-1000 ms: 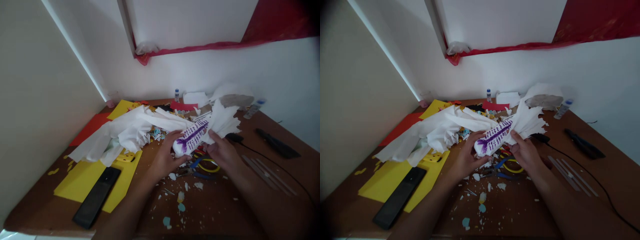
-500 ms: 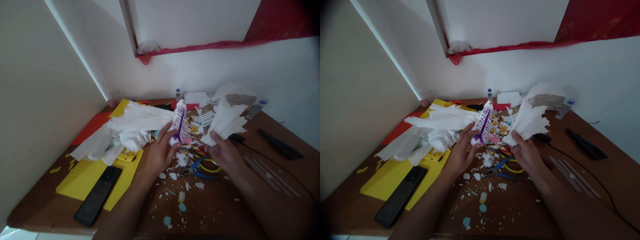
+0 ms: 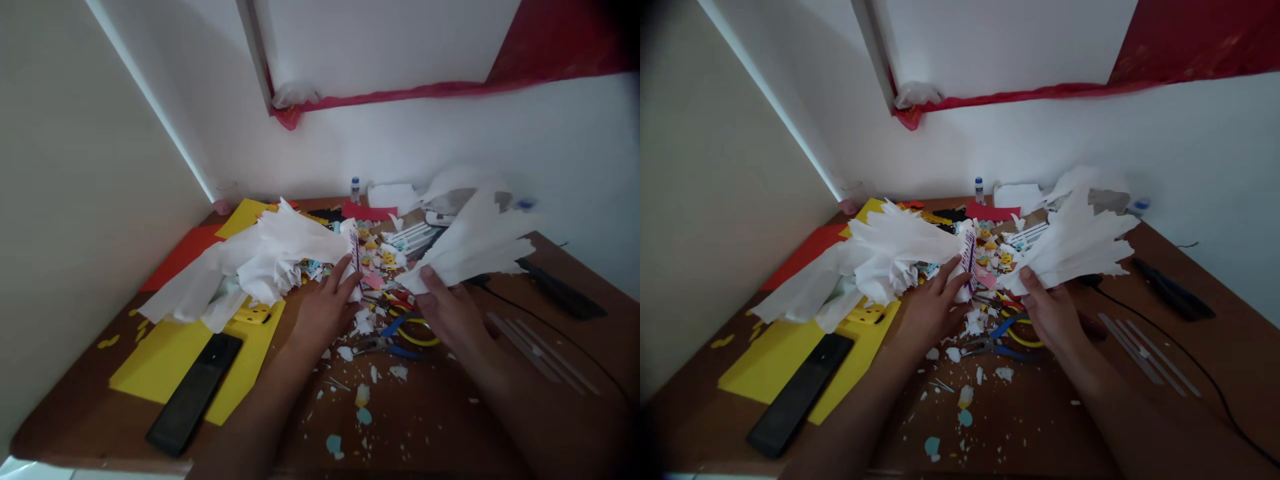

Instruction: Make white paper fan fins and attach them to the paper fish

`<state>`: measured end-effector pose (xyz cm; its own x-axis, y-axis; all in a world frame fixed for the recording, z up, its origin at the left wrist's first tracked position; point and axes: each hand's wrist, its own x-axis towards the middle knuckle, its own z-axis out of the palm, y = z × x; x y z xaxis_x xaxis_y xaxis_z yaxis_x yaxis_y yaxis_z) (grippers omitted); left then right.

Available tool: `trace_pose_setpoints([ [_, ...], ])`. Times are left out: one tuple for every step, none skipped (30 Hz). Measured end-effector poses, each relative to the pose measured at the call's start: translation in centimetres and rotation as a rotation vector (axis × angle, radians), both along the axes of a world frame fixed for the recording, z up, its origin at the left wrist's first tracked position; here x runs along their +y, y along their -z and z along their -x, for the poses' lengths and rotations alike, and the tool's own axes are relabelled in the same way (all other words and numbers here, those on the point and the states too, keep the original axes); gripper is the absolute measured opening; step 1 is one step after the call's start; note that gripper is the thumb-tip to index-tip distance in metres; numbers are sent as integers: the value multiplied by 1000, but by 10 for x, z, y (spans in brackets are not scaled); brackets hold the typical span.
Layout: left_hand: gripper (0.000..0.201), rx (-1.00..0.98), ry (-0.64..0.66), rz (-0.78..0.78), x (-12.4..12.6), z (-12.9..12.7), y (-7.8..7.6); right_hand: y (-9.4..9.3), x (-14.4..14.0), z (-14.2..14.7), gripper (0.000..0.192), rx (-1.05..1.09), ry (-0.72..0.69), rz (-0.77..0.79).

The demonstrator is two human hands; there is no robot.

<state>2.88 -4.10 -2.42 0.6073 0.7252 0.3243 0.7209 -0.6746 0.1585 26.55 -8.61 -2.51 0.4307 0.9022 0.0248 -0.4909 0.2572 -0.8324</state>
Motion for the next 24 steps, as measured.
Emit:
trace_pose_setpoints([
  [59,29,-3,15,0,0,2,0,0,0,29,0,1,7],
  [65,52,-8,31,1,-1,4,0,1,0,29,-1,1,13],
  [71,66,-12,45,1,-1,6,0,1,0,30,-2,2,16],
  [76,72,-17,58,1,-1,8,0,1,-1,32,-4,3,14],
  [77,69,-23,69,1,-1,9,0,2,-1,33,-6,7,13],
  [77,60,-27,79,2,-1,10,1,2,-1,34,-9,12,17],
  [76,47,-28,88,2,-1,11,2,2,-2,35,-8,14,27],
  [75,30,-25,96,3,-1,11,2,3,-2,37,-4,12,42],
  [73,11,-17,100,3,0,11,3,3,-3,39,1,8,57],
  [72,-8,-4,103,4,0,10,4,3,-3,41,4,1,72],
  [71,-26,9,102,4,1,9,5,3,-4,42,5,-4,85],
  [70,-45,19,101,4,2,8,6,3,-4,42,9,-10,90],
  [69,-68,26,104,4,2,7,6,3,-5,43,14,-16,89],
  [69,-98,33,112,4,3,5,7,3,-6,43,19,-22,83],
  [70,-137,42,123,3,3,3,7,3,-6,43,25,-35,75],
  [70,-181,55,138,3,3,2,7,3,-7,44,31,-45,64],
  [71,-226,71,151,3,3,0,7,3,-8,44,37,-49,53],
  [72,-265,87,161,2,3,-1,7,3,-8,43,39,-48,48],
  [74,-293,100,167,2,2,-2,6,3,-8,42,37,-39,48],
  [76,-309,108,168,1,2,-3,6,4,-8,41,34,-27,47],
  [78,-312,111,164,1,1,-3,5,4,-8,40,31,-17,44],
  [78,-304,109,157,1,1,-3,4,4,-7,40,25,-9,38],
  [77,-290,104,144,1,1,-3,4,5,-7,39,15,-4,30],
  [75,-270,100,127,1,1,-2,3,5,-6,40,0,3,21],
])
